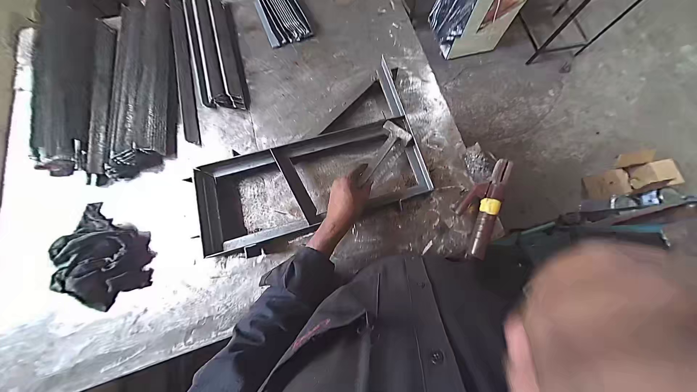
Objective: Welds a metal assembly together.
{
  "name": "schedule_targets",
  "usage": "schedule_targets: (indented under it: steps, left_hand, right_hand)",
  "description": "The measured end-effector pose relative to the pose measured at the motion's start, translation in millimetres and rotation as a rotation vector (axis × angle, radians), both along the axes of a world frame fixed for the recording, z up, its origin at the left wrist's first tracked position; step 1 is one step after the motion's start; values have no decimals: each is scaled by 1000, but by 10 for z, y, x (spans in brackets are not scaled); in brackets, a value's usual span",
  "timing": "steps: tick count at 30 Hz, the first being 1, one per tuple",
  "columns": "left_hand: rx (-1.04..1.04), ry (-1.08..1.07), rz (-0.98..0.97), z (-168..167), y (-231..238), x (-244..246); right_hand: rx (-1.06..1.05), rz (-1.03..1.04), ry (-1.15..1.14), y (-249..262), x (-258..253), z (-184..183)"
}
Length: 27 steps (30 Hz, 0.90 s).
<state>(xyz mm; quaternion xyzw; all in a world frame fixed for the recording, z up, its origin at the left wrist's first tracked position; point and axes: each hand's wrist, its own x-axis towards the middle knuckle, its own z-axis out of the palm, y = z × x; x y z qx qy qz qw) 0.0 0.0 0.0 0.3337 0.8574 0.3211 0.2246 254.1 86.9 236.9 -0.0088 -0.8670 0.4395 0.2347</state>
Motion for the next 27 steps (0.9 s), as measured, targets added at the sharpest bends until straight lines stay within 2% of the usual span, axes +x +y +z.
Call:
schedule_targets:
  steps: [2, 4, 5, 7, 10, 13, 15, 19, 21, 23, 27]
  left_hand:
    - [-6, -4, -4, 16, 18, -6]
    - [2, -9, -21, 46, 22, 22]
    - [-2, -10, -26, 47, 22, 30]
    - [-19, -3, -27, 51, 28, 29]
    - [-39, 13, -21, 77, 31, 28]
    - [-35, 5, -21, 78, 32, 27]
    - [-36, 5, -28, 72, 23, 15]
    - [-8, 2, -31, 75, 6, 13]
    - [0, 6, -32, 64, 10, 17]
    - [-14, 6, -32, 55, 17, 12]
    - [-11, -11, -38, 18, 19, -6]
  right_hand:
    - [353, -355, -95, 374, 104, -514]
    - [529, -747, -505, 643, 286, -1044]
    - [504, -878, -759, 709, 376, -1290]
    - [355, -970, -1128, 720, 486, -1708]
    - [155, -975, -1276, 611, 418, -2198]
    - [83, -1038, -1092, 618, 430, -2407]
    - [-47, -1035, -785, 588, 602, -2536]
    - [-639, -933, -139, 382, 825, -2448]
    - [-873, -883, 0, 281, 852, -2247]
    - [-890, -866, 32, 245, 874, -2099]
    - [-683, -796, 61, 152, 867, -1870]
